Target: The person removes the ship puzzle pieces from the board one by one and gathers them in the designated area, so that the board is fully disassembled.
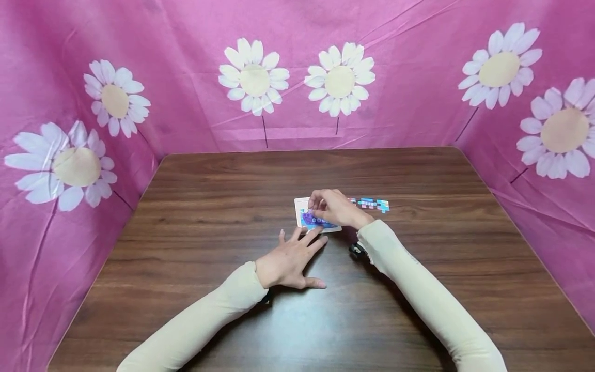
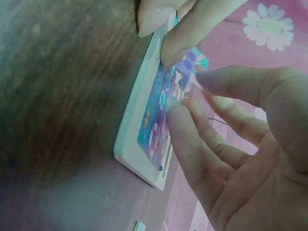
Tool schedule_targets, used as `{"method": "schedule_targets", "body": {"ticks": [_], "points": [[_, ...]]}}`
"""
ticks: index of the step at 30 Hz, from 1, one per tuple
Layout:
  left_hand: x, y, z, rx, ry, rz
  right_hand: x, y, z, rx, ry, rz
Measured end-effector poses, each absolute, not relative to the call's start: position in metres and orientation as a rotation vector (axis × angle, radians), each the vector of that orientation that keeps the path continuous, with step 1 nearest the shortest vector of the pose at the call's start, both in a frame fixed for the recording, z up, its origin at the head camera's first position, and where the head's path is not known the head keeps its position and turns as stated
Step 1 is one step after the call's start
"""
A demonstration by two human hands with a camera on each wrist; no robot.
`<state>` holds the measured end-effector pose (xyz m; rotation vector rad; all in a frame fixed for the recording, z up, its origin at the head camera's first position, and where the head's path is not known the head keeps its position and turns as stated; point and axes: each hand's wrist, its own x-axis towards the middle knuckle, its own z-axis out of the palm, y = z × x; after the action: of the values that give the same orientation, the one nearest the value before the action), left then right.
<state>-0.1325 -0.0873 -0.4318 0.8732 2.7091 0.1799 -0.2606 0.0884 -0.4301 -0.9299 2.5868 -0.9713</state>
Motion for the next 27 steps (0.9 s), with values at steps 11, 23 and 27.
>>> {"method": "schedule_targets", "body": {"ticks": [11, 23, 27], "points": [[-0.132, -0.084, -0.432, 0.877, 2.708, 0.191, -0.257, 0.092, -0.433, -0.916, 2.613, -1.096], [-0.133, -0.083, -0.430, 0.882, 2.707, 0.214, -0.262, 0.136, -0.423, -0.776, 2.646, -1.202], [-0.132, -0.084, -0.431, 0.885, 2.704, 0.214, -0.262, 0.153, -0.425, -0.738, 2.637, -1.229]]}}
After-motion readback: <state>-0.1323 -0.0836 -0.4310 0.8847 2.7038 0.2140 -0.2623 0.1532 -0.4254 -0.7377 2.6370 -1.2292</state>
